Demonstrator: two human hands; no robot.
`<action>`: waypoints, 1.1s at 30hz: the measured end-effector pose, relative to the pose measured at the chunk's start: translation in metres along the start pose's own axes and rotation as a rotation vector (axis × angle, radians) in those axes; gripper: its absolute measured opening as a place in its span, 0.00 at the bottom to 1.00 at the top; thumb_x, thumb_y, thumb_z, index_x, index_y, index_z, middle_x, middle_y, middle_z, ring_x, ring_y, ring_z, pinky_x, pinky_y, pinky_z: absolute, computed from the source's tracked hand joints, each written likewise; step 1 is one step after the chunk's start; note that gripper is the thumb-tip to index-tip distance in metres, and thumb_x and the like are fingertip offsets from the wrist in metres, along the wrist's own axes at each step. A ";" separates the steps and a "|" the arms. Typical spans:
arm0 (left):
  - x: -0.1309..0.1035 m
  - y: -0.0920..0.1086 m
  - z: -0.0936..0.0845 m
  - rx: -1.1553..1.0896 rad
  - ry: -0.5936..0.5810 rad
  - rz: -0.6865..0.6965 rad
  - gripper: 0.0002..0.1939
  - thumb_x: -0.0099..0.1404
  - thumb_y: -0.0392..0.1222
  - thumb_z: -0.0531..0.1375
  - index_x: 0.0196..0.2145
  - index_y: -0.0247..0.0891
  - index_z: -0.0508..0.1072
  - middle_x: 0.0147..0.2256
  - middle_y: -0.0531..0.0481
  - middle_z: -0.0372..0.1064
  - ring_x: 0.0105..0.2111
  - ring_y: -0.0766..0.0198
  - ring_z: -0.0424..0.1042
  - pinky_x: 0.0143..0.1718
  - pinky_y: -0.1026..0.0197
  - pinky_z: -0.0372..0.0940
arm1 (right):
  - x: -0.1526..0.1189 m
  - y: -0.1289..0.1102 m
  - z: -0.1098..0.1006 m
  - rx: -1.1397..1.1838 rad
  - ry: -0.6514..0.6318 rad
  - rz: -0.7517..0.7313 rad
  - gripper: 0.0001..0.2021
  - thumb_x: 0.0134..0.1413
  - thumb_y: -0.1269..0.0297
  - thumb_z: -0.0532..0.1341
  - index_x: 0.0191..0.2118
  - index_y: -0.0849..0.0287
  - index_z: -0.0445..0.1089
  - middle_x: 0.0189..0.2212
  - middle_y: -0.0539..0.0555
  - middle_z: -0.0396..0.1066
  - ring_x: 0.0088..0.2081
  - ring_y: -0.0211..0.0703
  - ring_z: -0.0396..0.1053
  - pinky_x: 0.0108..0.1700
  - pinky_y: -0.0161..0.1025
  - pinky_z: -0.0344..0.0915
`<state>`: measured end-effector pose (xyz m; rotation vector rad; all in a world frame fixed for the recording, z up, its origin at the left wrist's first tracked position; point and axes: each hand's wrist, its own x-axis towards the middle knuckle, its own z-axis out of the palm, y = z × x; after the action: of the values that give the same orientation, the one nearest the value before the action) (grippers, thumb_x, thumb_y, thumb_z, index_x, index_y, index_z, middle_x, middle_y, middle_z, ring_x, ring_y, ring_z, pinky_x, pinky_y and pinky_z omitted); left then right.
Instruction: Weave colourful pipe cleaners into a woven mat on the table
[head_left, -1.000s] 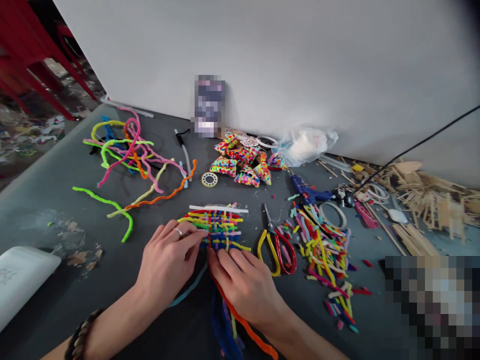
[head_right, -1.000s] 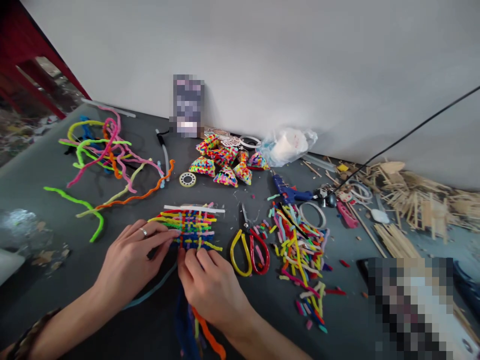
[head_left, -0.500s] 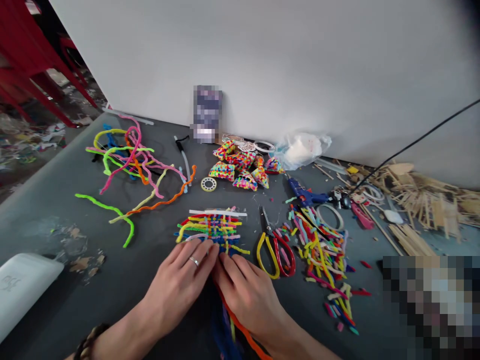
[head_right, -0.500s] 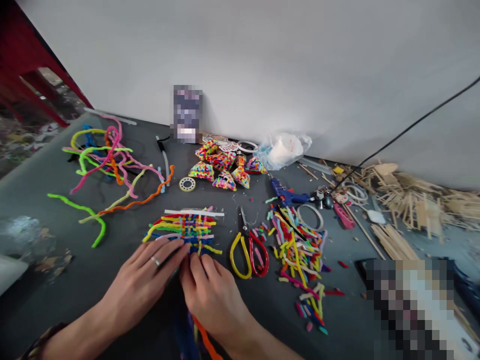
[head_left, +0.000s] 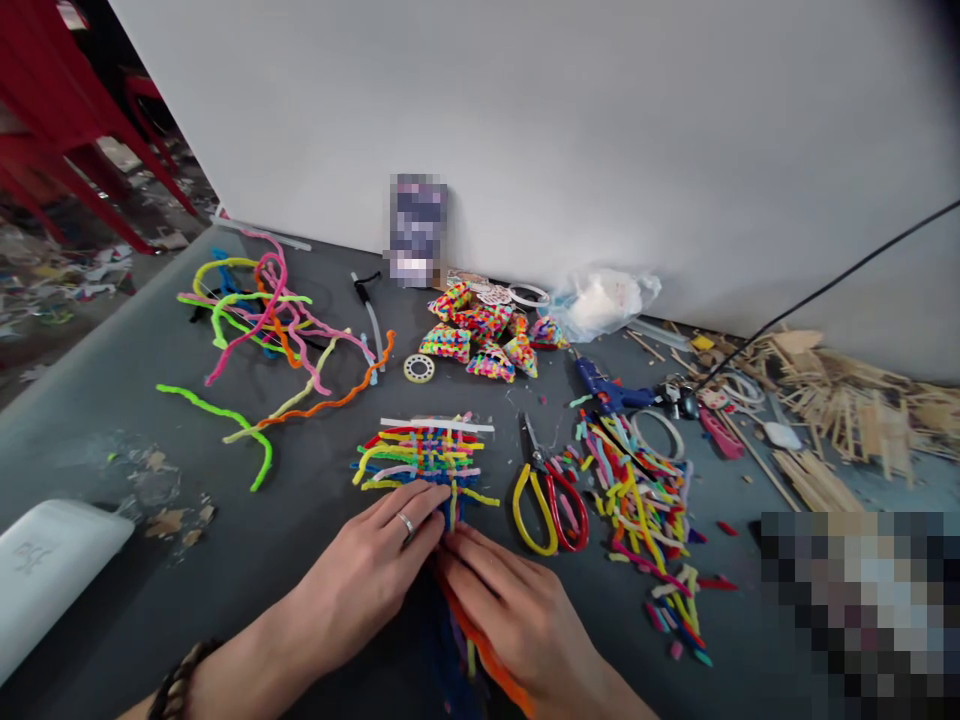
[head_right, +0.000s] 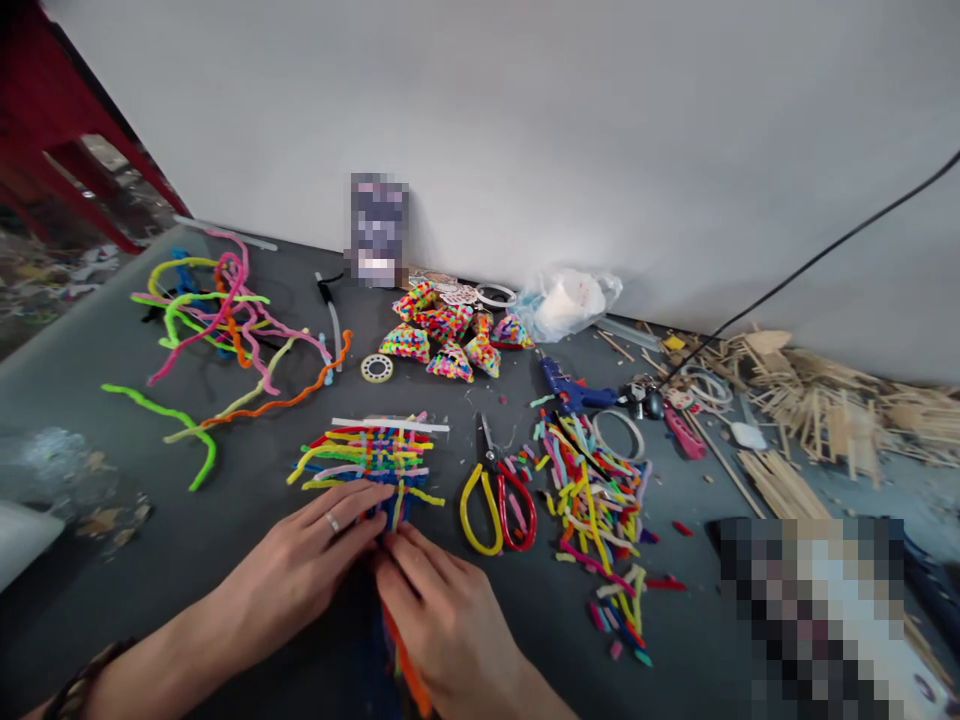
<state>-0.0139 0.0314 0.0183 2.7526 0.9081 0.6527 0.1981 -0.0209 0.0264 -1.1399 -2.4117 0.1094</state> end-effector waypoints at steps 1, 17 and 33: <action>0.000 0.000 -0.001 -0.031 -0.026 -0.006 0.21 0.66 0.22 0.51 0.52 0.31 0.72 0.56 0.41 0.70 0.59 0.53 0.67 0.61 0.52 0.67 | 0.000 0.000 -0.001 0.048 -0.009 0.034 0.17 0.67 0.75 0.53 0.53 0.62 0.75 0.51 0.57 0.78 0.53 0.42 0.75 0.58 0.37 0.72; -0.007 0.019 -0.001 0.073 -0.043 0.081 0.20 0.67 0.25 0.50 0.53 0.30 0.73 0.51 0.42 0.74 0.55 0.51 0.72 0.56 0.51 0.72 | -0.015 -0.001 -0.009 0.121 -0.021 0.074 0.17 0.68 0.74 0.52 0.55 0.62 0.73 0.52 0.57 0.76 0.56 0.43 0.74 0.60 0.37 0.70; -0.020 0.031 0.007 0.252 -0.001 0.032 0.24 0.72 0.33 0.50 0.64 0.28 0.65 0.65 0.37 0.63 0.65 0.46 0.62 0.65 0.49 0.61 | -0.016 0.002 -0.011 0.127 -0.070 0.079 0.18 0.65 0.76 0.52 0.55 0.62 0.73 0.50 0.57 0.77 0.51 0.46 0.75 0.56 0.41 0.74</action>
<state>-0.0091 -0.0058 0.0139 2.9930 1.0120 0.5774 0.2130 -0.0331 0.0302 -1.1902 -2.3825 0.3284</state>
